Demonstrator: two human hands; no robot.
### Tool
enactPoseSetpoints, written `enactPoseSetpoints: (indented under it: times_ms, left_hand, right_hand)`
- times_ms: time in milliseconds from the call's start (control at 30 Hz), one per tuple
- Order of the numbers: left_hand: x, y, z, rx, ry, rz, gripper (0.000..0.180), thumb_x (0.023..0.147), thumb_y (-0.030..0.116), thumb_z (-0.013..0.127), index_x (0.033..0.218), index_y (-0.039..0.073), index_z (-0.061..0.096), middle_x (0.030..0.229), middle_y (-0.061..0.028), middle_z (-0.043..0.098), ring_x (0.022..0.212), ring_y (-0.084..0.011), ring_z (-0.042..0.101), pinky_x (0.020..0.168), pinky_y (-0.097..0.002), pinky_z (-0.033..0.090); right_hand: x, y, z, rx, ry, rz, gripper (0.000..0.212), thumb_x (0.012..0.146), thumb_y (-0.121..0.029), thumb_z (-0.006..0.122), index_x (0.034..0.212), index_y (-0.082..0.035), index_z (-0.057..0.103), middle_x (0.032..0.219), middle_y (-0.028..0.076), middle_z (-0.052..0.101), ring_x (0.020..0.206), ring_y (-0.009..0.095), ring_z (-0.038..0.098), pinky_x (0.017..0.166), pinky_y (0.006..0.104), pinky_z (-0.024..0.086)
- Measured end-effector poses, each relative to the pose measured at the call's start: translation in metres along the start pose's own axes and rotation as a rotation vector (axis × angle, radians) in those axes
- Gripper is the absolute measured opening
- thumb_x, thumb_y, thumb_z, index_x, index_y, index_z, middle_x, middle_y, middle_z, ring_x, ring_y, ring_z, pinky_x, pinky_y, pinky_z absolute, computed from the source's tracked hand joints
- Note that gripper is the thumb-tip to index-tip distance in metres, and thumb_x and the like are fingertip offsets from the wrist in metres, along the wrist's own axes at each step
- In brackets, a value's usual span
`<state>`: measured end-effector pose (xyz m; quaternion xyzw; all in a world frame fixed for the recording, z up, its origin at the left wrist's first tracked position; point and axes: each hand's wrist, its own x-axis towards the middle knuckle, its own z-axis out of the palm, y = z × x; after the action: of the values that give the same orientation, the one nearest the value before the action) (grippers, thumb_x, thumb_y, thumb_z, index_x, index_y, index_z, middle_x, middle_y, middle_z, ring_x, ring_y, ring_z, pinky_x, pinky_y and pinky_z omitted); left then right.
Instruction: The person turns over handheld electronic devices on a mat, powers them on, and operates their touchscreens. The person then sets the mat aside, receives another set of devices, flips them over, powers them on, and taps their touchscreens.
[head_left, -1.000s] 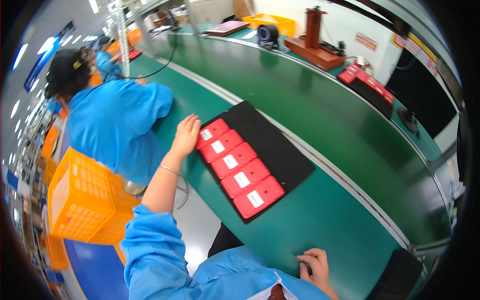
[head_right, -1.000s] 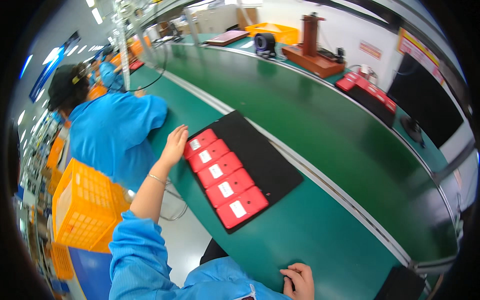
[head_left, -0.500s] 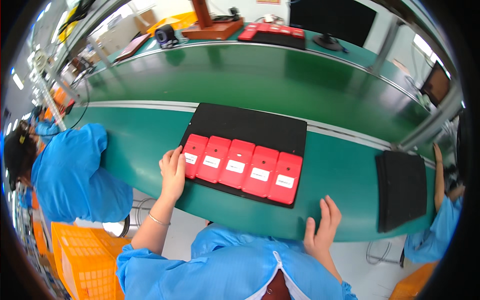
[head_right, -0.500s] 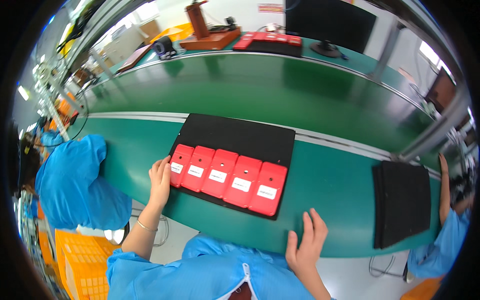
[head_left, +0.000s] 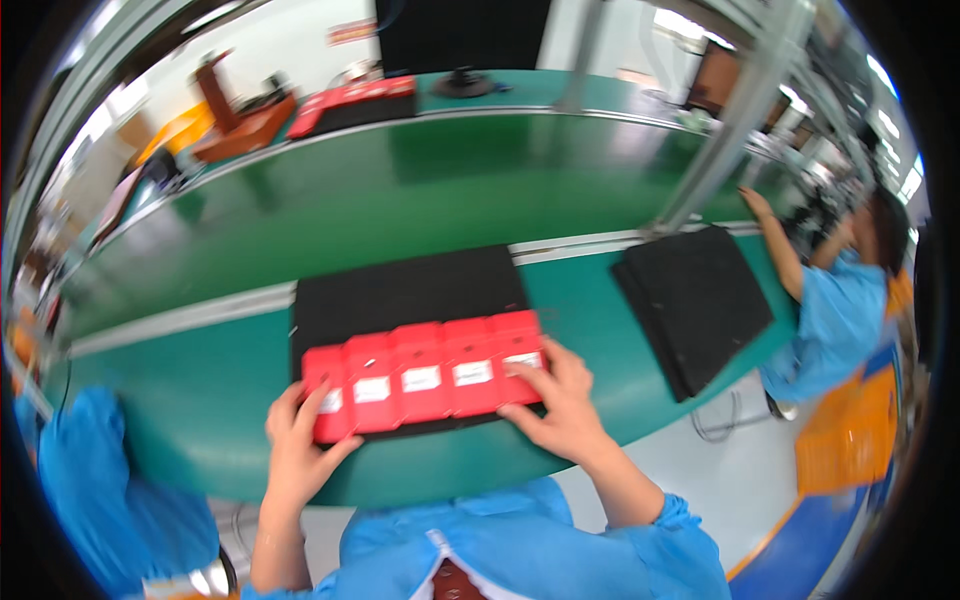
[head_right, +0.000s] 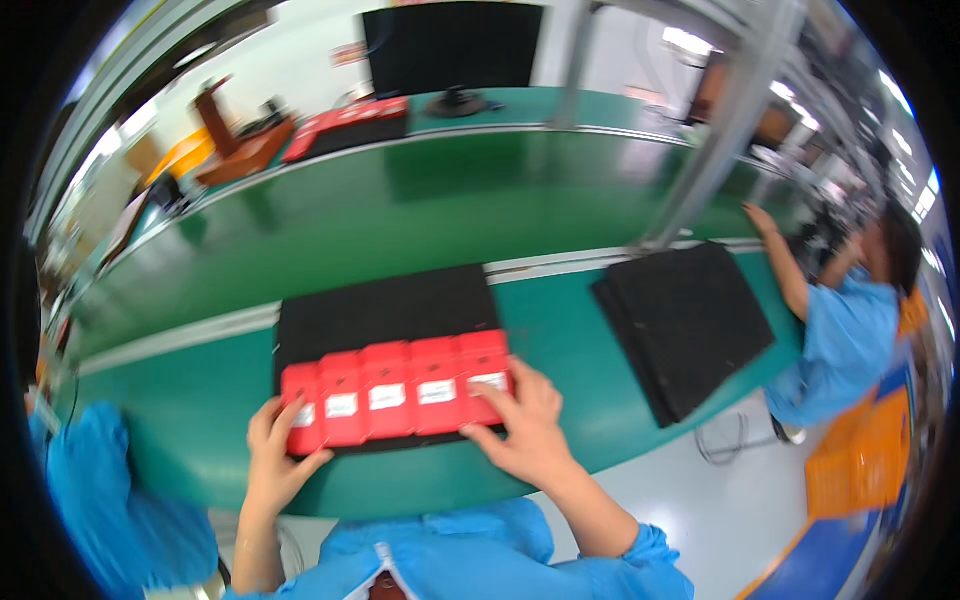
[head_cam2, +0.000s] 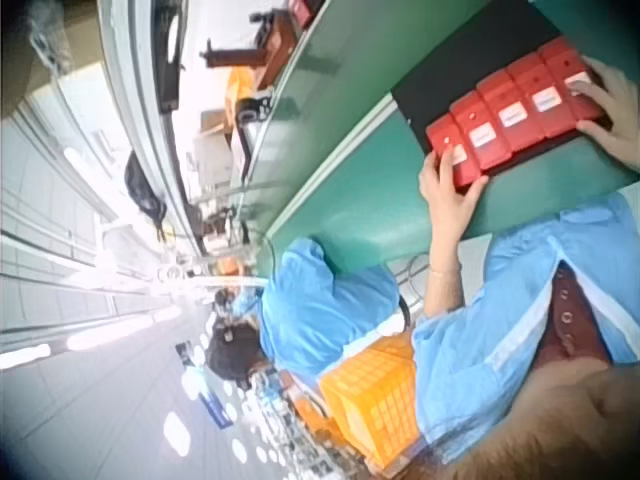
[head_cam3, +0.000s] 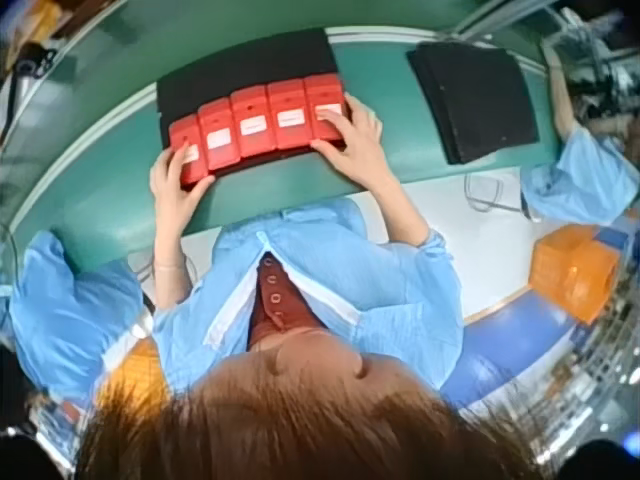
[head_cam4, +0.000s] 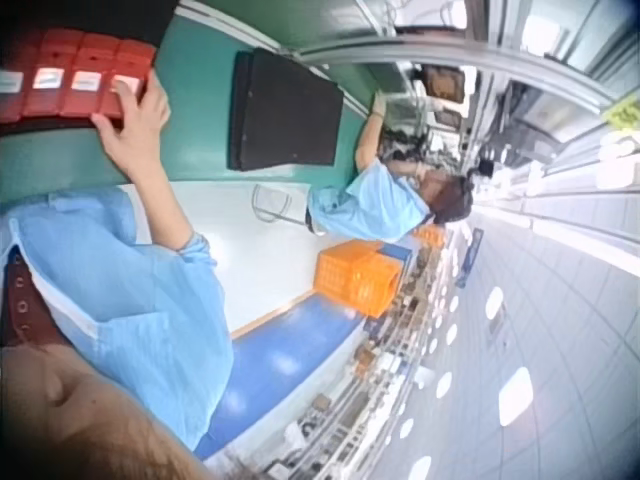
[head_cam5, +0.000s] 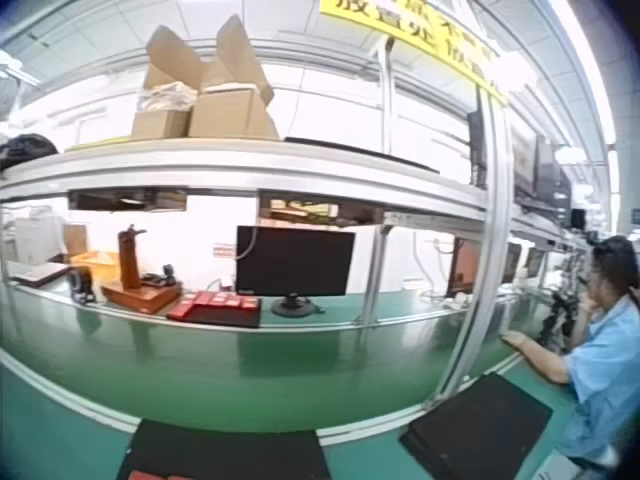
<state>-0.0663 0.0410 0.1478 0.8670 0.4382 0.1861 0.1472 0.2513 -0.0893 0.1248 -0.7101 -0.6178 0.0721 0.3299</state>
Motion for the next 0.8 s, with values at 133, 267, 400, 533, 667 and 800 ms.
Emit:
enactPoseSetpoints:
  times_ms: [133,267,400,533,667,800]
  left_hand:
    - [0.006,-0.013,0.017,-0.050,-0.055,-0.112,0.066,0.068,0.009,0.075,0.129,0.006,0.049,0.135,-0.0220,0.039,0.121,-0.0402,0.040,0.103,-0.0457,0.036]
    - [0.033,-0.011,0.038,0.011,-0.005,-0.127,0.060,0.070,0.006,0.069,0.126,0.002,0.047,0.130,-0.0210,0.041,0.117,-0.0397,0.041,0.103,-0.0450,0.034]
    - [0.066,-0.036,0.031,-0.131,0.039,-0.137,0.053,0.074,0.005,0.064,0.125,0.002,0.047,0.123,-0.0195,0.045,0.115,-0.0369,0.042,0.102,-0.0437,0.035]
    - [0.089,-0.066,0.010,-1.223,0.103,-0.337,0.053,0.089,0.026,0.050,0.135,0.001,0.044,0.132,-0.0156,0.051,0.114,-0.0248,0.053,0.095,-0.0375,0.044]
    - [0.126,-0.050,0.010,-1.895,-0.093,-0.351,0.058,0.096,0.041,0.042,0.139,0.002,0.043,0.129,-0.0210,0.055,0.108,-0.0260,0.060,0.084,-0.0392,0.051]
    - [0.165,-0.038,0.029,-1.995,-0.273,-0.299,0.055,0.101,0.046,0.039,0.136,0.004,0.047,0.126,-0.0166,0.057,0.109,-0.0236,0.058,0.086,-0.0382,0.051]
  right_hand:
    - [0.017,0.025,0.013,-0.067,-0.084,-0.025,0.046,0.078,-0.029,0.071,0.120,-0.014,0.061,0.134,0.027,0.041,0.122,0.041,0.041,0.100,0.0502,0.034]
    - [0.039,0.027,0.025,-0.146,-0.059,0.042,0.054,0.077,-0.025,0.069,0.126,-0.006,0.053,0.133,0.029,0.041,0.120,0.042,0.042,0.098,0.0488,0.038]
    - [0.074,0.041,0.019,-0.077,-0.044,0.091,0.051,0.078,-0.021,0.069,0.122,-0.003,0.053,0.123,0.028,0.050,0.111,0.039,0.050,0.091,0.0441,0.045]
    - [0.100,0.050,-0.002,1.177,0.040,0.504,0.051,0.087,-0.024,0.057,0.128,0.002,0.044,0.120,0.024,0.057,0.105,0.036,0.060,0.090,0.0448,0.049]
    - [0.138,0.030,0.014,1.890,-0.169,0.463,0.060,0.096,-0.036,0.040,0.141,0.005,0.035,0.127,0.032,0.051,0.112,0.041,0.058,0.100,0.0495,0.045]
    - [0.167,0.014,0.044,1.943,-0.246,0.442,0.059,0.102,-0.044,0.032,0.134,0.004,0.043,0.119,0.027,0.057,0.102,0.036,0.061,0.090,0.0453,0.050]
